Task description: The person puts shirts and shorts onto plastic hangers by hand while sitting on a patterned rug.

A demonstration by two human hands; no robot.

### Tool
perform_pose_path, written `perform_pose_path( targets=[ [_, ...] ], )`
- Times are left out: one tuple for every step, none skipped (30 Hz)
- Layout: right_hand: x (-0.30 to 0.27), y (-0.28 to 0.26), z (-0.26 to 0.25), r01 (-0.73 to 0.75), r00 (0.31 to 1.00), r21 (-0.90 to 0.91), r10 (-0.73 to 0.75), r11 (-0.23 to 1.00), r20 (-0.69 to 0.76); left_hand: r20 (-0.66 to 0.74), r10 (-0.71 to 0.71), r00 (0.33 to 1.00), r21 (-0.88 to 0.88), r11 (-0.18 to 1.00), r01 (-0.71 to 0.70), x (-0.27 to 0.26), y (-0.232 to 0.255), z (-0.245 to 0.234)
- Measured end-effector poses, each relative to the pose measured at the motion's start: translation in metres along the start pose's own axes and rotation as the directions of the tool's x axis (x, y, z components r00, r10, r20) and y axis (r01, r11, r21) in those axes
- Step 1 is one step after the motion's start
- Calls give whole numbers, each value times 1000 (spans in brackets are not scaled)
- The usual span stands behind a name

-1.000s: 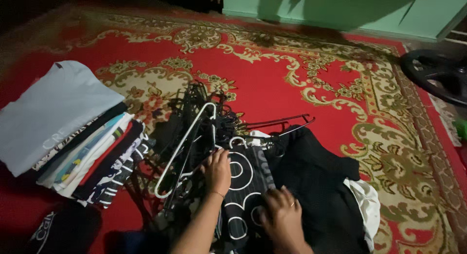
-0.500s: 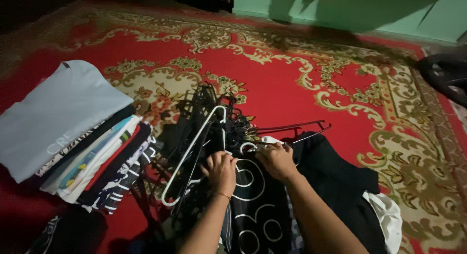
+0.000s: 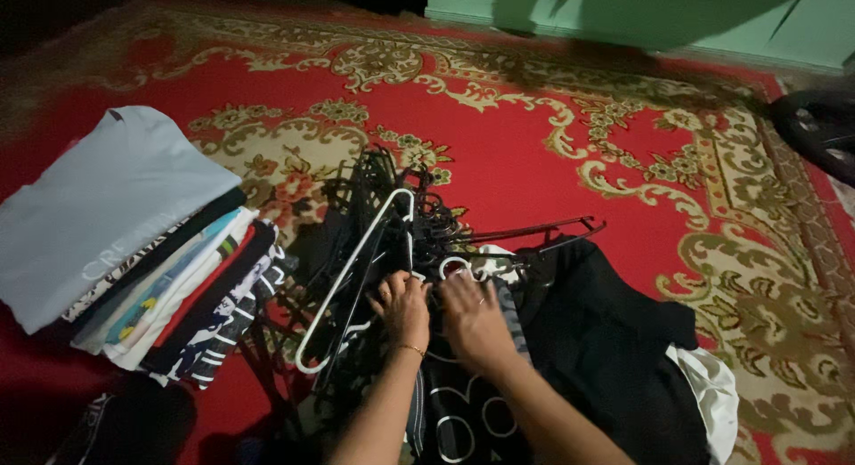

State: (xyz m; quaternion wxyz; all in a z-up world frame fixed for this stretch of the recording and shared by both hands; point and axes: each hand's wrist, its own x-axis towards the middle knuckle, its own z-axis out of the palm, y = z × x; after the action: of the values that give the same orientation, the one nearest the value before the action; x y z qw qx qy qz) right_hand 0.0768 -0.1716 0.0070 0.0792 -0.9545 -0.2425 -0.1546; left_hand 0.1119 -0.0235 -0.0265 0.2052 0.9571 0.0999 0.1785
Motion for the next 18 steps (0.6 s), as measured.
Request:
perform_pose_path(
  targets=[
    [-4,-7,1,39,997,73,-43,997,67,4,6,1000,0,1000,-6,0,-1,1],
    [-6,-4,0,-7,992,32,3,999,127,-36,29,999,44,999,-27,-1,0,4],
    [-9,1,-1,-51,982,-10,52,999,183,-74,54,996,90,995,-48,-3,1,6],
    [-12,7,-2,-93,966,-54,103,994,237,-111,81,990,137,988,-66,-4,2,8],
    [-14,15,-3,-174,958,-58,183,983,221,-75,61,995,161,986,-48,-4,2,10],
    [-16,26,-4,-255,943,-61,262,965,205,-40,40,998,187,982,-32,-4,3,12],
    [-16,35,-4,-337,921,-63,343,939,186,-5,22,1000,212,977,-20,-2,3,13],
    [-15,38,-2,-353,915,-48,355,934,189,-15,22,1000,204,979,-19,-1,3,14],
    [-16,39,0,-367,910,-35,367,930,192,-26,22,999,195,981,-17,-1,2,15],
    [-18,38,1,-381,905,-21,378,924,195,-38,22,999,187,982,-15,-1,1,17],
    [-21,37,0,-377,909,-34,377,925,177,-39,21,999,207,978,-13,0,2,19],
    [-25,35,-3,-373,913,-47,376,926,160,-40,20,999,228,974,-10,0,2,21],
    [-31,32,-6,-370,916,-58,374,927,145,-40,18,999,251,968,-7,0,1,21],
    [-40,27,-11,-373,914,-75,380,925,143,-43,22,999,241,970,-11,0,1,22],
    [-52,21,-16,-376,912,-93,386,922,141,-47,27,999,231,973,-16,1,1,21],
    [-60,16,-20,-379,909,-111,392,919,139,-51,32,998,220,975,-20,2,1,20],
    [-68,13,-23,-388,904,-111,402,915,147,-25,11,1000,213,977,-5,1,2,17],
    [-77,11,-25,-398,898,-111,411,911,155,1,-10,1000,206,979,10,2,5,14]
  ],
)
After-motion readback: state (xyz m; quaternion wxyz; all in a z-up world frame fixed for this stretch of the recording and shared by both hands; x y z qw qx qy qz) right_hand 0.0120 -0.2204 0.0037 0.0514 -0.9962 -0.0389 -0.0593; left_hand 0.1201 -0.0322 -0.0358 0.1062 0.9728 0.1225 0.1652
